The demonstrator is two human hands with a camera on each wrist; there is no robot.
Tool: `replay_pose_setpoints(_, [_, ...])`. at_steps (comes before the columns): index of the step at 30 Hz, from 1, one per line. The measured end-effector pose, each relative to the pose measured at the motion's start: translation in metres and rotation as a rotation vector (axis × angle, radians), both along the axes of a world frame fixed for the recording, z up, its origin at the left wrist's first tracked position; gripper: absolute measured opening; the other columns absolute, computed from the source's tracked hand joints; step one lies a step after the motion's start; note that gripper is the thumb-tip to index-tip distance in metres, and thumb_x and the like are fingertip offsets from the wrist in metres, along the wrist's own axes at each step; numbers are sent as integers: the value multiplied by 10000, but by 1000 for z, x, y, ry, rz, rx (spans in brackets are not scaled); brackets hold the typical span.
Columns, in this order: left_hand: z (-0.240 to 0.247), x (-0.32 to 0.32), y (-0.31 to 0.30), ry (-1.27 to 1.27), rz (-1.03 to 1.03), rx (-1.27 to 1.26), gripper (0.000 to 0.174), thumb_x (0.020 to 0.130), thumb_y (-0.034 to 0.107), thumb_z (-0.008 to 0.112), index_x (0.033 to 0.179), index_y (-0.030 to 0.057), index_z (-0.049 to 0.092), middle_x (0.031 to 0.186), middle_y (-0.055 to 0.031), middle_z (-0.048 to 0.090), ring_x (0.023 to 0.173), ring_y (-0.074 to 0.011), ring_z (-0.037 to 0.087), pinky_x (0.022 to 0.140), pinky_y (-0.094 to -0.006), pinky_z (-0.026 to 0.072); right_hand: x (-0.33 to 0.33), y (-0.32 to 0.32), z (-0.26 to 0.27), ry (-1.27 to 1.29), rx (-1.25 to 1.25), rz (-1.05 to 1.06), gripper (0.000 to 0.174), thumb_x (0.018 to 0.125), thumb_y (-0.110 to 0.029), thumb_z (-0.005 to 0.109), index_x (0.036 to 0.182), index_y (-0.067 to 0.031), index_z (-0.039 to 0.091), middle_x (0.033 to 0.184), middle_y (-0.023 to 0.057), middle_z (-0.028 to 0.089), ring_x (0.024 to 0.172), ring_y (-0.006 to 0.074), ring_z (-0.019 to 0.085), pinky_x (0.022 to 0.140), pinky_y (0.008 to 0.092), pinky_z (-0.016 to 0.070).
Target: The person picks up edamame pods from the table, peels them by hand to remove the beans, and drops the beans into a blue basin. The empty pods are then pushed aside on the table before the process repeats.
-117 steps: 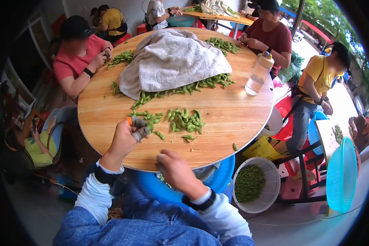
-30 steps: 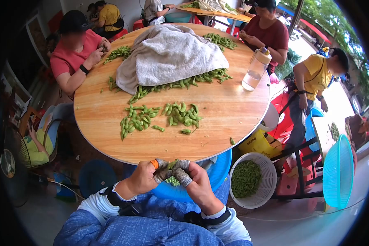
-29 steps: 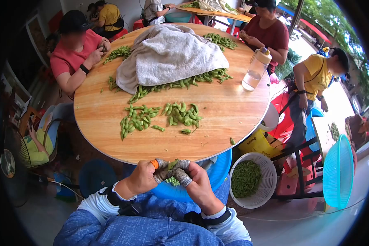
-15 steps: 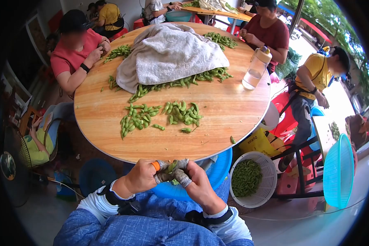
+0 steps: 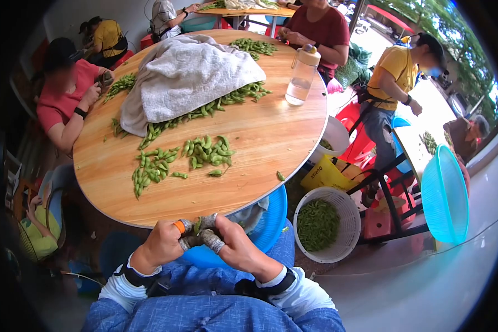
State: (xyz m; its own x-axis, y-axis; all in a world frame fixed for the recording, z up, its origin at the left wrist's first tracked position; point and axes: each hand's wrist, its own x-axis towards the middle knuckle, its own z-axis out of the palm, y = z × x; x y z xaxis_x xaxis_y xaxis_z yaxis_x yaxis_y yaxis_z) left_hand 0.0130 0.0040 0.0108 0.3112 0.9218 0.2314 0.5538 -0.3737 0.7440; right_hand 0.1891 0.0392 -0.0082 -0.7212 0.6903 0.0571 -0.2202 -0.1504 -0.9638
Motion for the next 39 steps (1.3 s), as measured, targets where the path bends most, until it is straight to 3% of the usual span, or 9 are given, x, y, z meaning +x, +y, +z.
replay_pose_setpoints(4, [6,2,1,-66,-20,12,272,647,30,608,913,-1,559,828,-177,570,761,-329,565,645,-349,454,3,-1,3,-28,31,-7,226,836,-43,483,1044,33,444,947,72,520,894,120,468,791,259,387])
replay_pose_setpoints(11, [-5,-1,-2,115,37,134,377,570,-53,498,945,-26,527,782,-183,558,708,-340,558,604,-374,452,-4,2,-2,-45,7,-13,254,823,-7,484,1071,25,439,976,69,526,913,126,477,815,258,384])
replay_pose_setpoints(16, [-9,-2,-5,218,70,178,352,556,-34,513,907,-31,539,731,-176,549,660,-323,559,581,-371,456,-5,4,-3,-76,-19,-13,253,823,-23,501,1064,26,445,973,56,530,908,118,480,818,256,385])
replay_pose_setpoints(20, [-16,-3,-4,203,47,128,334,577,-24,523,909,-23,551,737,-174,559,674,-322,564,581,-368,457,-3,4,-2,-32,-205,-4,242,837,-94,515,1045,19,467,957,41,537,891,104,481,793,234,387])
replay_pose_setpoints(23, [-14,-2,-1,-52,46,3,343,629,-3,606,968,-14,555,901,-151,583,813,-288,578,703,-307,456,5,3,1,-84,-209,6,246,854,-148,502,1034,18,478,950,34,539,876,100,483,773,223,388])
replay_pose_setpoints(26, [-13,-2,-2,12,49,-59,342,657,69,651,980,3,560,899,-143,589,817,-279,581,705,-297,454,8,1,8,-135,-155,6,254,868,-173,478,1034,20,479,951,35,537,874,104,482,769,228,389])
replay_pose_setpoints(29, [-14,-1,1,38,42,117,371,624,-7,531,995,6,539,737,-175,569,653,-329,565,580,-355,459,7,3,10,-119,-110,17,259,876,-175,463,1044,22,473,955,39,535,885,109,480,782,239,386])
replay_pose_setpoints(35, [-10,-3,0,115,22,131,350,623,-15,516,971,2,543,714,-169,566,639,-324,561,563,-363,455,4,2,16,-72,-117,25,242,876,-129,451,1063,24,455,976,46,529,908,115,477,808,252,382])
replay_pose_setpoints(39, [-9,-3,0,5,18,64,324,642,10,561,966,0,555,766,-157,583,689,-297,577,610,-333,459,3,2,13,-48,-118,34,238,874,-122,452,1066,18,455,982,42,527,914,117,477,811,251,381])
